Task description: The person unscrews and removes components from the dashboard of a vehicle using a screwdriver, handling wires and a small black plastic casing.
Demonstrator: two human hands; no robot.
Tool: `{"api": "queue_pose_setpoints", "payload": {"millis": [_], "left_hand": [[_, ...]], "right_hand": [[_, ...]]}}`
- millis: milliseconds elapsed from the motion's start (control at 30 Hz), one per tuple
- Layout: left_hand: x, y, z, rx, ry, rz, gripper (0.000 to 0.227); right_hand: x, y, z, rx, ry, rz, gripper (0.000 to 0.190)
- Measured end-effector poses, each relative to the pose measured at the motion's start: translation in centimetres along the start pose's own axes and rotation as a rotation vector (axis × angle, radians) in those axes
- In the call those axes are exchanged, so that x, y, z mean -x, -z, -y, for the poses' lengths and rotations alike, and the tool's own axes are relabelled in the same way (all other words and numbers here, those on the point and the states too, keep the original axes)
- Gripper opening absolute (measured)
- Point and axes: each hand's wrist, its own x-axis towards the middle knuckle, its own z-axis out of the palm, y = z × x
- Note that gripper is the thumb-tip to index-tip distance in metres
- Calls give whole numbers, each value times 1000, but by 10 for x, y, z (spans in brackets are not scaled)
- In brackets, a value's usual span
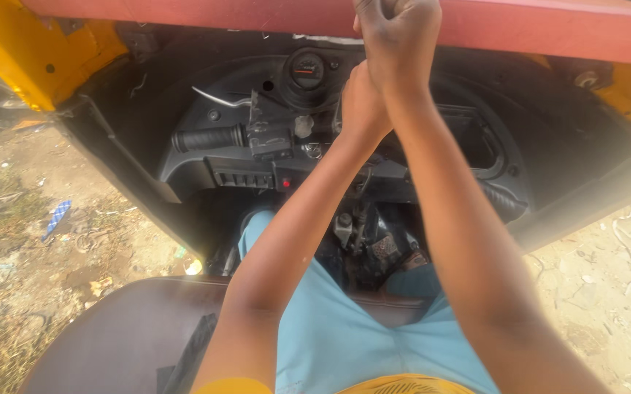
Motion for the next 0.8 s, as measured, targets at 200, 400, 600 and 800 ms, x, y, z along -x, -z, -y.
{"api": "queue_pose_setpoints", "payload": {"millis": [200, 400, 600, 800], "left_hand": [[-15, 15, 16, 415, -249, 274, 18], [-36, 5, 9, 422, 88, 229, 27], [-17, 1, -6, -22, 66, 87, 37], [-16, 25, 2, 259, -59, 363, 27]], "right_hand": [[-28, 48, -6, -694, -348, 950, 46], [-36, 18, -21, -308, -347, 404, 38], [-19, 2, -34, 72, 30, -156, 19], [-37, 52, -39, -768, -325, 980, 50]]}}
